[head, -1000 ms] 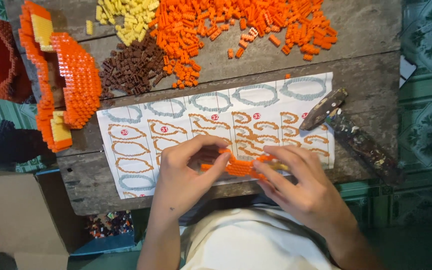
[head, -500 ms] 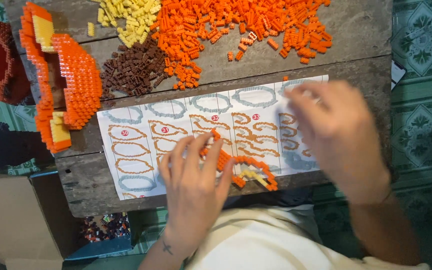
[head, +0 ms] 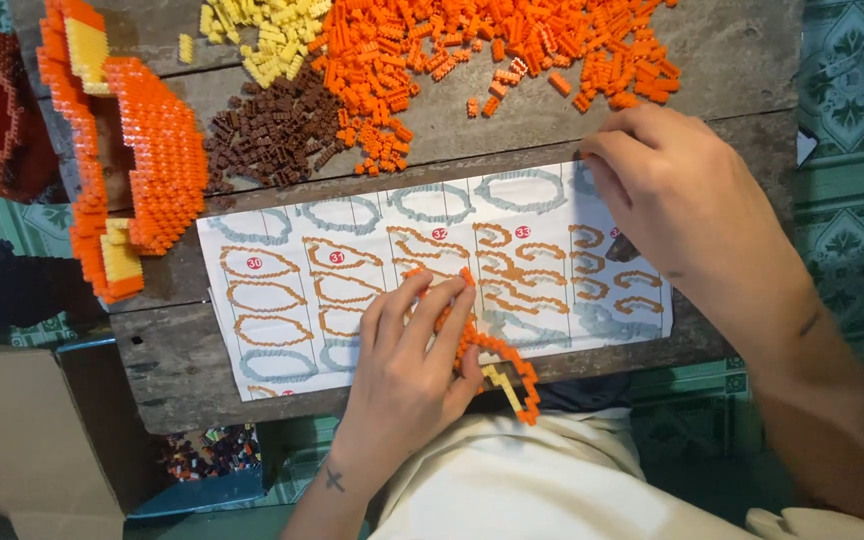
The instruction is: Attaching small orange plastic pieces to a base structure following a template on a wooden table.
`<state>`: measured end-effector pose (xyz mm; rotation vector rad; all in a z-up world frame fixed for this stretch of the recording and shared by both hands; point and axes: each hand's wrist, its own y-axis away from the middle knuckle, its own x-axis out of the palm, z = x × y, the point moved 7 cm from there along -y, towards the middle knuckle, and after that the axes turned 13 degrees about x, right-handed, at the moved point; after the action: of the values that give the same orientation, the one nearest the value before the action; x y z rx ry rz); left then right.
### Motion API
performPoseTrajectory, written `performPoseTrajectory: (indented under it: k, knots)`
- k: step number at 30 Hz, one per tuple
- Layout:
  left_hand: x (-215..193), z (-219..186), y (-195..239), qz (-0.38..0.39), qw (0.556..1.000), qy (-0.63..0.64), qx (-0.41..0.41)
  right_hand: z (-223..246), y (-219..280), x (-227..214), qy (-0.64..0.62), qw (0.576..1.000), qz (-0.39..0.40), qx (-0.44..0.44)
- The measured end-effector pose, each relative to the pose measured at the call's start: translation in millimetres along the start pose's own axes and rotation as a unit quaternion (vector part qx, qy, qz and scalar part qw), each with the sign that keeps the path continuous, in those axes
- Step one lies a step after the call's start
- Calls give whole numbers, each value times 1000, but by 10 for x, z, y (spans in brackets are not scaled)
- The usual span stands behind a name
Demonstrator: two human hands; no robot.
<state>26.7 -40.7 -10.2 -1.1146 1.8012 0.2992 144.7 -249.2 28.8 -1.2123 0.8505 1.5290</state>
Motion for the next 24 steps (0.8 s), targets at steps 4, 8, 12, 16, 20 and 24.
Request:
performPoseTrajectory:
  k: [4, 8, 12, 16, 20, 24]
  knots:
    - [15, 53, 27, -4, 1000, 12, 18, 213, 109, -193, -90, 996, 13, 7]
    - [26, 72, 45, 6, 1000, 18, 19, 330, 425, -21, -148, 986, 69, 39]
    - [11, 65, 44, 4, 1000, 16, 26, 404, 647, 128, -171, 981, 63, 63]
    - [-36, 21, 16, 4, 999, 21, 35, 482, 707, 160, -184, 980, 46, 59]
    - [-29, 12, 29, 4, 999, 18, 41, 499, 766, 212, -178, 983, 27, 47]
    - [-22, 7, 31, 2, 998, 28, 48, 496, 816, 229, -210, 977, -6, 26]
